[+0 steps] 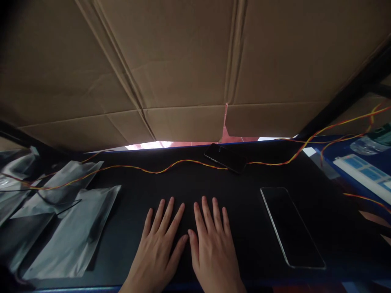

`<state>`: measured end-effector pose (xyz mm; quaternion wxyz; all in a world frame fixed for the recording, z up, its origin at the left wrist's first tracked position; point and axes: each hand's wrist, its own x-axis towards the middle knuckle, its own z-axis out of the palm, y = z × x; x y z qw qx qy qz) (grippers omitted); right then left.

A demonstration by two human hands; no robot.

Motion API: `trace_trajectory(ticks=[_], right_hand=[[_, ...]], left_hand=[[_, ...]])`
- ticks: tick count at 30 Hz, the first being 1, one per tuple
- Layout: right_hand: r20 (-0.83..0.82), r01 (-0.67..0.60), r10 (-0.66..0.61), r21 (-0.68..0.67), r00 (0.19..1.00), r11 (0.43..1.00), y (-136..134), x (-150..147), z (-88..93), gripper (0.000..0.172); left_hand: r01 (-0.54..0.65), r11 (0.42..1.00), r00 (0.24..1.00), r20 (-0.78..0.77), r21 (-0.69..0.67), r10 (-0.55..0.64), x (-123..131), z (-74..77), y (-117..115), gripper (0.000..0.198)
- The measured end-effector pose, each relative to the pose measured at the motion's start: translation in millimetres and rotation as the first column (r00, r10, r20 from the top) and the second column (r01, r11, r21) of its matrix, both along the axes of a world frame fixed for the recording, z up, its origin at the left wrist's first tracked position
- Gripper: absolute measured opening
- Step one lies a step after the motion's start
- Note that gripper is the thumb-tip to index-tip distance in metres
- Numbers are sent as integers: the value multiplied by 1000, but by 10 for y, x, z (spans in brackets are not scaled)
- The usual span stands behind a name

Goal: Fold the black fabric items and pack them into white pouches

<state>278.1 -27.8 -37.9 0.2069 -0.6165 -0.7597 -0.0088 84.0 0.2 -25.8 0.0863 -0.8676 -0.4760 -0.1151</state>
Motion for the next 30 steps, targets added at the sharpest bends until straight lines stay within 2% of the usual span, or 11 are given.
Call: trace_trajectory(ticks=[10, 18, 21, 23, 25, 28, 30], right_hand=[[-10, -9, 9, 28, 1000, 1000, 11, 14, -17, 76], [-6, 3, -3, 20, 1000, 1000, 7, 13, -45, 72], [6, -2, 2, 18, 1000, 1000, -2, 25, -39, 68], [-4, -5, 5, 14, 1000, 1000, -9, 34, -29, 66], [-22, -3, 4, 5, 1000, 1000, -14, 37, -19, 65], [-47, 7, -8, -10, 999, 1000, -16, 29, -10, 66], [-61, 15, -15, -11, 998, 1000, -15, 22, -10, 67]], left_hand=[[-64, 998, 997, 44, -22, 64, 76, -6, 17, 67], [-55, 997, 997, 52, -46, 58, 90, -28, 29, 67], [-22, 997, 997, 73, -80, 28, 54, 13, 37, 66], [2, 996, 994, 108, -94, 8, -77, 96, 60, 62], [-38, 998, 985, 167, -56, 47, -334, 216, 109, 57], [-199, 980, 953, 237, 21, 189, -908, 372, 215, 54], [-337, 939, 929, 187, 65, 320, -1308, 397, 271, 57]])
